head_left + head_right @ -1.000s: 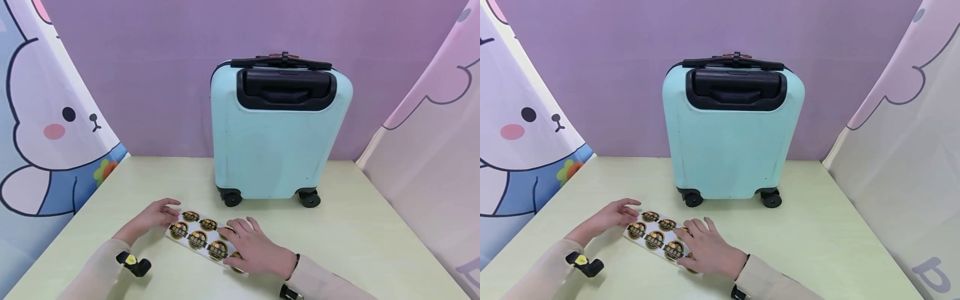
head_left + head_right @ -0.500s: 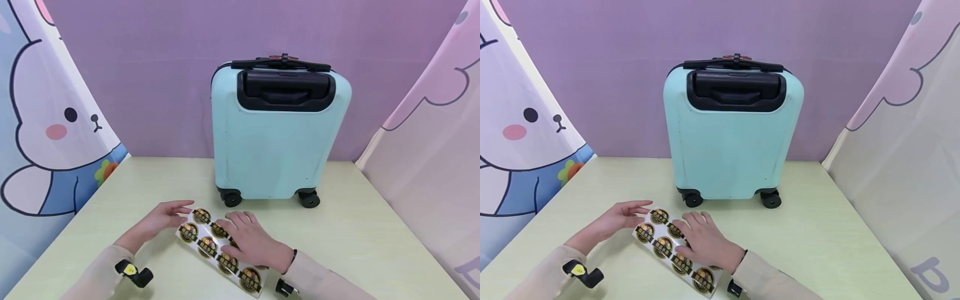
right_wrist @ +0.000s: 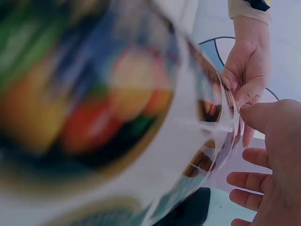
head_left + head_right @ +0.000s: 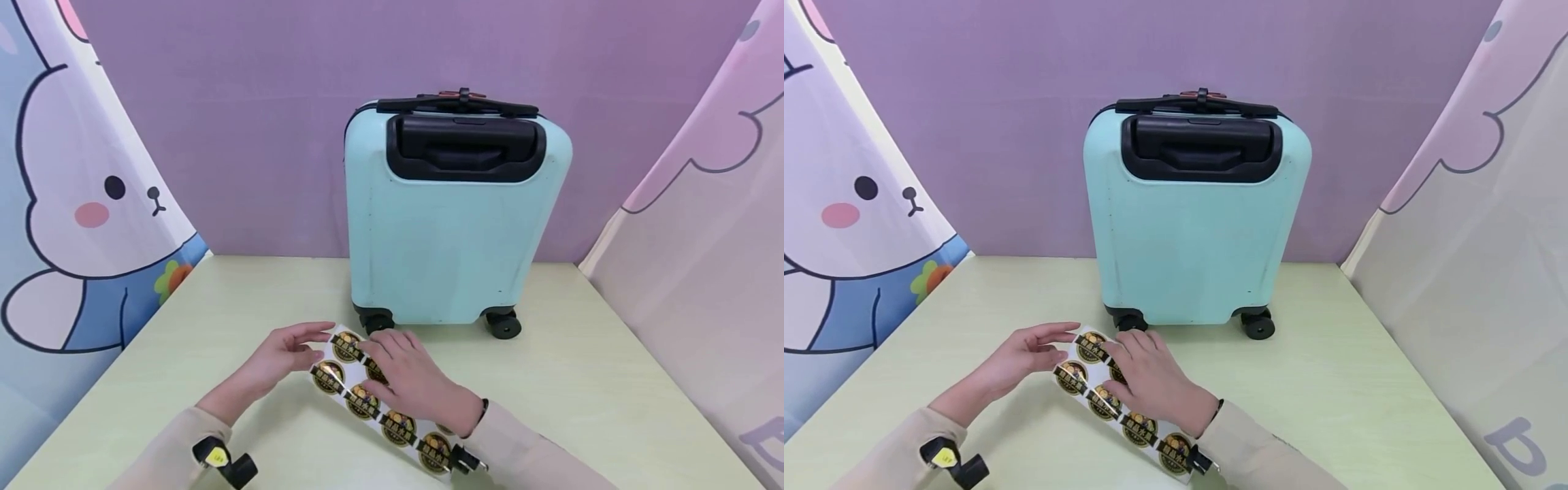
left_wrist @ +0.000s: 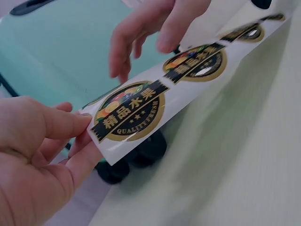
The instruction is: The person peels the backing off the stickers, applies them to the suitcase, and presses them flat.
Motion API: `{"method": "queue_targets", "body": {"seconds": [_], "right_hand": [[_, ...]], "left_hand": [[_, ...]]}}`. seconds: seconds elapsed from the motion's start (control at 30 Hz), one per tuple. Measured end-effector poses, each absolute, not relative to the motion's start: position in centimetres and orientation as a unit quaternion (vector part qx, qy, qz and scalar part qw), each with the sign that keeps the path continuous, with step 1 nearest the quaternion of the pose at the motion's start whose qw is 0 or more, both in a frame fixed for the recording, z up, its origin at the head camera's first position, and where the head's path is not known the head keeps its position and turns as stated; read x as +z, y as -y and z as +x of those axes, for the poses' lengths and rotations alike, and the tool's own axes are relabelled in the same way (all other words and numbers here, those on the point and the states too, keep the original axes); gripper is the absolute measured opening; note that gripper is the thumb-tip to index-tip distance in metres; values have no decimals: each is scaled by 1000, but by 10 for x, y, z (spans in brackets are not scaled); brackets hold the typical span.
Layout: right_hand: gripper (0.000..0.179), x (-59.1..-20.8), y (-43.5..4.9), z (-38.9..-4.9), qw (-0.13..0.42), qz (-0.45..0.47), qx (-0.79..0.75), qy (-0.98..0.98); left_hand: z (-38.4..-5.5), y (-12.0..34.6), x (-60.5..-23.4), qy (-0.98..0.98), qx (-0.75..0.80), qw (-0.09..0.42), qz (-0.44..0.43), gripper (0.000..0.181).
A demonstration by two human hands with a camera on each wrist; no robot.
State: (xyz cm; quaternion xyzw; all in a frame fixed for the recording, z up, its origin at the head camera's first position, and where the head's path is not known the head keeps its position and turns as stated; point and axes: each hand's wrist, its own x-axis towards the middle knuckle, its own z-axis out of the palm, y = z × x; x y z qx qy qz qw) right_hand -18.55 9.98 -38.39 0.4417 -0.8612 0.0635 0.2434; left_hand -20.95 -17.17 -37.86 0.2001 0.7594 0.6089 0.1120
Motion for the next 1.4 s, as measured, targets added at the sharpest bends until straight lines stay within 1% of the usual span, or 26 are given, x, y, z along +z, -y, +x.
{"method": "queue_targets", "body": {"seconds": [0.2,0.37,0.6,0.77,0.93,1.27,1.4], "right_hand": [[51,-374,-101,-189,257,423,67,866],[48,-365,-102,-191,266,413,99,865],[42,-357,-105,-194,306,404,115,854],[39,-352,-105,-193,323,406,131,845],[37,-349,-104,-194,352,410,142,829],[33,-346,-103,-192,345,412,143,831],[31,-345,-104,-191,346,414,139,830]], "left_hand": [[-202,158,-371,-752,619,98,205,54],[-196,149,-365,-748,619,91,221,53],[-189,138,-357,-752,609,74,243,50],[-187,136,-351,-755,604,59,250,49],[-186,134,-347,-749,609,57,255,50],[-187,132,-349,-741,604,35,293,48],[-186,132,-348,-736,601,39,309,48]]}}
